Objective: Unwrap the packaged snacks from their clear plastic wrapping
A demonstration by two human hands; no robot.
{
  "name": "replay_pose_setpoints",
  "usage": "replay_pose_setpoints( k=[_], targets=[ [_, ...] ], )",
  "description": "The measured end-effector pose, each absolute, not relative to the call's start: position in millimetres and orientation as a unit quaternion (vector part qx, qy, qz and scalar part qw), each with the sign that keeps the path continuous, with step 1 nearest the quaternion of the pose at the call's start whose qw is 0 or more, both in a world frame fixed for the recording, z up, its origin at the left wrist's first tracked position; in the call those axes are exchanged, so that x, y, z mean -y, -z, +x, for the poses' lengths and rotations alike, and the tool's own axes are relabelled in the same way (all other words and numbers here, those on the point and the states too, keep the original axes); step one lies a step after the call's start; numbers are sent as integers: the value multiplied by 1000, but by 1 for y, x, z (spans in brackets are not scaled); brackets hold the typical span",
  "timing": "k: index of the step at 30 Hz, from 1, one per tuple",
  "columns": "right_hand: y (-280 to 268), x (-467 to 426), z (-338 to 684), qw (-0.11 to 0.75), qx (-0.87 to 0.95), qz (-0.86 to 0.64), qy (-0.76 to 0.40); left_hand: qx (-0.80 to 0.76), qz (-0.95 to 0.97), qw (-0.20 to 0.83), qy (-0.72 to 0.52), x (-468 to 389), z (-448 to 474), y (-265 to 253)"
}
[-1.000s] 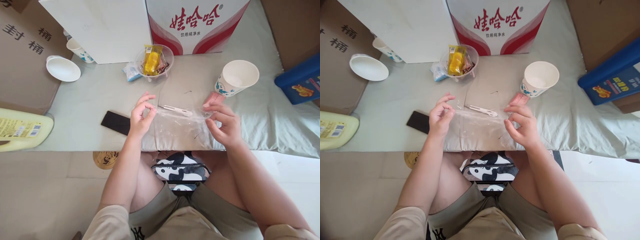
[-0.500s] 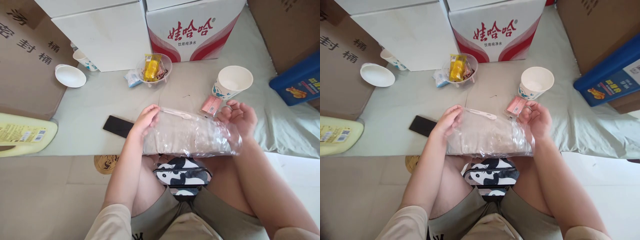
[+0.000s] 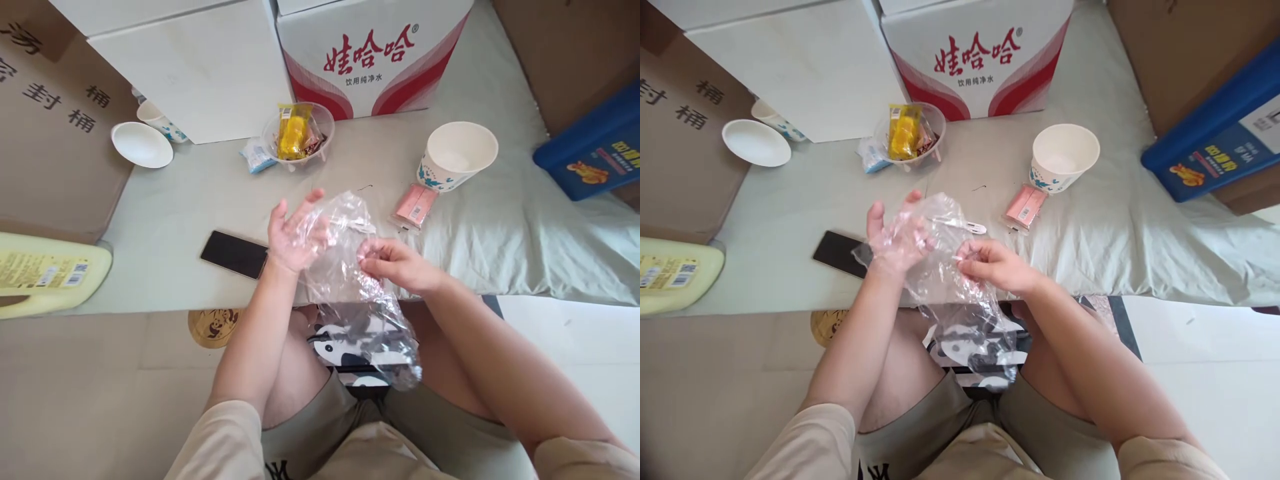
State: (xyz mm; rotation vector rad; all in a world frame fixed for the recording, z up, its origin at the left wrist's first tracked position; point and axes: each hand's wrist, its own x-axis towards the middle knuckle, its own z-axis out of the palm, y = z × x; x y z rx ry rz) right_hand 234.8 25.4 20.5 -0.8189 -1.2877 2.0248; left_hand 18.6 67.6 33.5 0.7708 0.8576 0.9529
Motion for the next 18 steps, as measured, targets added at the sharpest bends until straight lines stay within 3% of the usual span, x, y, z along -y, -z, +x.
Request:
replay_pose_setpoints(
  k=[5, 12, 18],
  targets=[
    [-15, -36, 229, 460, 429, -446, -636, -343, 401, 765, -369, -59, 37, -28],
    [-15, -36, 236, 447, 462, -456, -615, -503, 427, 683, -312, -62, 47, -16],
    [-12, -39, 239, 489, 401, -460, -623, -480, 411, 701, -330, -63, 32, -27]
  ],
)
